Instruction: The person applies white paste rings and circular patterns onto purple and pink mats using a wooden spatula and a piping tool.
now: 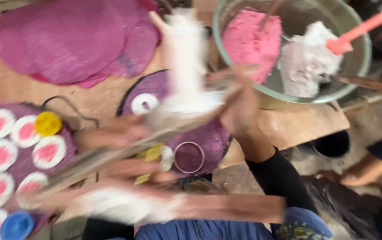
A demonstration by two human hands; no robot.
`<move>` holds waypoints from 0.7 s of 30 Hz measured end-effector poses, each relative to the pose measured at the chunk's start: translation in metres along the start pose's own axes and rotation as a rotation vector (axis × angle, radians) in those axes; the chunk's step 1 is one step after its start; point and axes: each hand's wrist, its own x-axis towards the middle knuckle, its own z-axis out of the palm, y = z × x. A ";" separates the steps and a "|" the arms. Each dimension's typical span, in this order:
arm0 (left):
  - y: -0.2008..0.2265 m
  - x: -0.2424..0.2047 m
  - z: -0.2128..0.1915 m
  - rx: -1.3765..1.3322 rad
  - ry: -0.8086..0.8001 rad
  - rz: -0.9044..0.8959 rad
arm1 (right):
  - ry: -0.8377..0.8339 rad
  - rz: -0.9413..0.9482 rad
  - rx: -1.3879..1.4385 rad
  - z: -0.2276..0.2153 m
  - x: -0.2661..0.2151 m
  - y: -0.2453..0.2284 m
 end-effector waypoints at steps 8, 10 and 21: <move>-0.018 -0.016 -0.016 0.072 0.241 -0.194 | -0.144 -0.319 -2.638 -0.186 0.033 -0.122; -0.022 -0.022 -0.015 0.083 0.291 -0.226 | -0.046 0.445 -2.813 -0.228 0.055 -0.124; -0.022 -0.050 -0.043 0.178 0.544 -0.440 | -0.575 0.648 -2.929 -0.207 0.055 -0.218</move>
